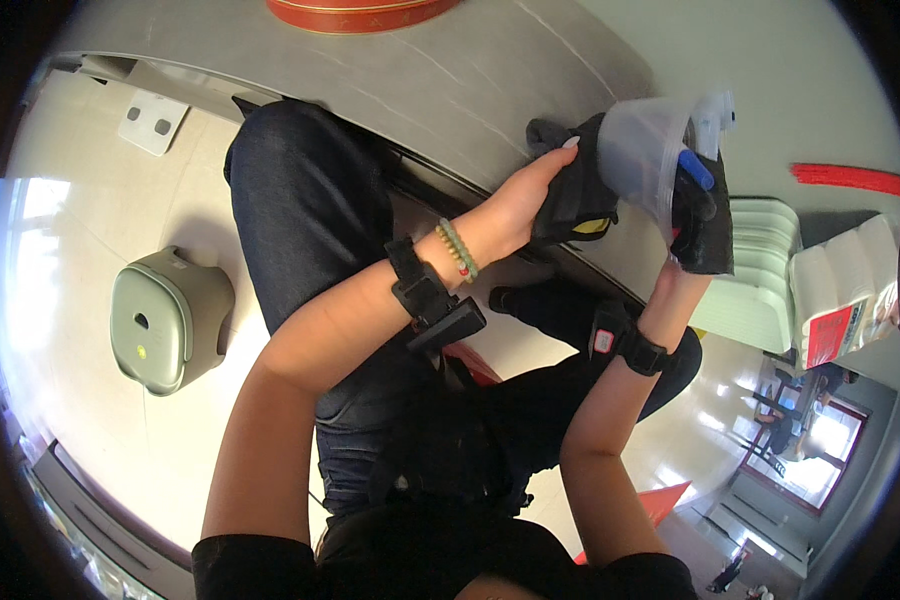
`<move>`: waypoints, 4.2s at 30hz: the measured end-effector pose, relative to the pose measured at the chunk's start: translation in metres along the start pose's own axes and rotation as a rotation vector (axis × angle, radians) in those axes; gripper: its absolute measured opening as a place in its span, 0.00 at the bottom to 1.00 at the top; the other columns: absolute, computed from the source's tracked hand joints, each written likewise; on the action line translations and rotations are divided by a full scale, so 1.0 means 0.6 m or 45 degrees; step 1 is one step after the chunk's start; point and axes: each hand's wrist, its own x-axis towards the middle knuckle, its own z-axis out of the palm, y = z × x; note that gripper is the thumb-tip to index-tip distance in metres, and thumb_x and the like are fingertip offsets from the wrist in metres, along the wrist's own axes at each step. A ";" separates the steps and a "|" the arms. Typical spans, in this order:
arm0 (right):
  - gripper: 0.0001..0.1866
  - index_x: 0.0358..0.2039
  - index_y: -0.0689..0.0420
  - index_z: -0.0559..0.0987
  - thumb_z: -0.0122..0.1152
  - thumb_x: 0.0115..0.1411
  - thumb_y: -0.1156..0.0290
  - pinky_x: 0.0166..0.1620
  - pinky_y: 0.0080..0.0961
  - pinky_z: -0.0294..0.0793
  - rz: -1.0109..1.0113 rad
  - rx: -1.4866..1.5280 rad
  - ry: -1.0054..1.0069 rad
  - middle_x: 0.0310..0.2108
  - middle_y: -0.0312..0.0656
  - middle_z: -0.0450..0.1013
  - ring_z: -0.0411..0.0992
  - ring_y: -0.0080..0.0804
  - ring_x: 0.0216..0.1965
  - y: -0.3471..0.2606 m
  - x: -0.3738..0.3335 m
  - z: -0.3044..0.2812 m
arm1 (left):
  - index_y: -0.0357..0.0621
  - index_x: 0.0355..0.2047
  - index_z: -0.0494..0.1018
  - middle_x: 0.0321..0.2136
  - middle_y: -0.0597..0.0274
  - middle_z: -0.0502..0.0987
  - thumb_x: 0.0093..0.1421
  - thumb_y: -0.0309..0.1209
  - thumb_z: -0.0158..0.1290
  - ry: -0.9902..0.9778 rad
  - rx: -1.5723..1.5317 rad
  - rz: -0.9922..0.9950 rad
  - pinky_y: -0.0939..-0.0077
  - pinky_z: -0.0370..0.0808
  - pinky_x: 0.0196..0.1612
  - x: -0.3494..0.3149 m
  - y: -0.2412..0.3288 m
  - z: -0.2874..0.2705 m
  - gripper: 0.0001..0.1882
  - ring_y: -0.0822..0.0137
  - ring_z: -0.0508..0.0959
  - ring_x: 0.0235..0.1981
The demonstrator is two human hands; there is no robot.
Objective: Organizing small components and putting them into a black zippered pouch, then placing the pouch into a round container.
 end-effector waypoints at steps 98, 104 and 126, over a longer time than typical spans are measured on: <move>0.30 0.56 0.61 0.54 0.42 0.52 0.66 0.61 0.32 0.44 -0.499 -0.708 -0.315 0.59 0.46 0.48 0.44 0.37 0.61 0.046 0.337 0.143 | 0.61 0.59 0.43 0.61 0.57 0.33 0.50 0.44 0.48 -0.079 3.383 -0.123 0.39 0.43 0.54 0.314 0.198 -0.054 0.39 0.47 0.35 0.61; 0.28 0.54 0.62 0.58 0.41 0.51 0.67 0.59 0.32 0.49 -0.535 -0.634 -0.231 0.57 0.50 0.51 0.47 0.41 0.60 0.090 0.354 0.043 | 0.61 0.59 0.44 0.61 0.59 0.34 0.51 0.43 0.46 -0.121 3.480 -0.043 0.40 0.42 0.55 0.369 0.101 -0.005 0.36 0.49 0.35 0.61; 0.34 0.51 0.67 0.61 0.53 0.38 0.77 0.57 0.35 0.52 -0.862 -0.335 -0.255 0.53 0.53 0.57 0.52 0.48 0.57 0.086 -0.039 0.171 | 0.45 0.56 0.52 0.59 0.52 0.44 0.41 0.33 0.57 0.134 3.386 -0.112 0.58 0.53 0.57 -0.079 0.035 0.026 0.41 0.52 0.46 0.60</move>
